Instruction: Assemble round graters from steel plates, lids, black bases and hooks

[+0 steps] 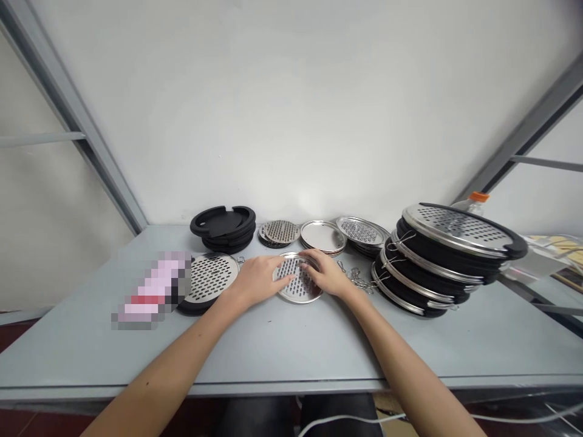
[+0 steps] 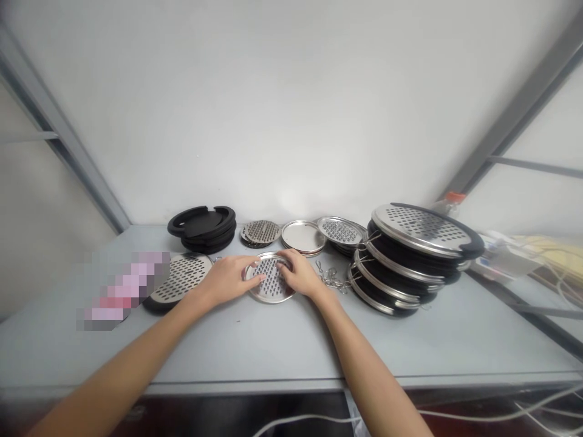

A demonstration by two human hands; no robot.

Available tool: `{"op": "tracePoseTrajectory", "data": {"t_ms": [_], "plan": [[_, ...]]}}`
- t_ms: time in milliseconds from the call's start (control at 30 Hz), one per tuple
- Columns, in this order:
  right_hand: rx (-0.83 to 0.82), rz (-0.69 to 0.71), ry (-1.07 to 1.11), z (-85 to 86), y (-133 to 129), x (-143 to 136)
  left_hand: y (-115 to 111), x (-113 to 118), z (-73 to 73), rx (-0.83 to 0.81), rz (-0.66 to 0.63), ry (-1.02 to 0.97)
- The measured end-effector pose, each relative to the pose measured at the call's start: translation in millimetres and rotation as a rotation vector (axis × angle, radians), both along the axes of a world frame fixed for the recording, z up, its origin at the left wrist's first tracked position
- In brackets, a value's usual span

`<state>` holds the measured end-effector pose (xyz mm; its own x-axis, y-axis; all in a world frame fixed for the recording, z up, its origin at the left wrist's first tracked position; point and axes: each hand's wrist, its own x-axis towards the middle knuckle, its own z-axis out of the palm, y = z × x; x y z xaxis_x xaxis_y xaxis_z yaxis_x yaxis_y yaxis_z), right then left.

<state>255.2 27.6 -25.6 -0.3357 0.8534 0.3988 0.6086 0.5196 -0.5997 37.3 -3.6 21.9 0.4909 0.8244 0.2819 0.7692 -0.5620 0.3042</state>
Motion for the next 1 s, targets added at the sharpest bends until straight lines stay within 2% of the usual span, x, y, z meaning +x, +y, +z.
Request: {"op": "tracePoseTrajectory", "data": {"t_ms": [100,233,400,500,733,1000], "plan": [[-0.035,0.104,0.021,-1.0,-1.1,-0.9,5.6,-3.1,-4.6,0.048,-0.045,-0.033],[-0.047,0.157,0.015,0.8,-2.1,-2.5,8.9,-7.1,-9.8,-0.019,-0.067,0.029],[0.002,0.074,-0.022,6.5,-2.3,-1.6,9.4,-9.6,-10.2,-0.096,-0.071,0.034],[-0.021,0.029,-0.046,8.6,-2.4,-0.1,10.0,-10.1,-8.4,-0.123,-0.067,0.043],[-0.106,0.043,-0.051,11.1,-3.8,4.5,10.9,-10.5,-6.6,-0.125,-0.051,0.058],[-0.078,0.064,-0.045,8.0,-2.4,5.2,10.0,-8.7,-6.6,-0.099,-0.050,0.065]]}}
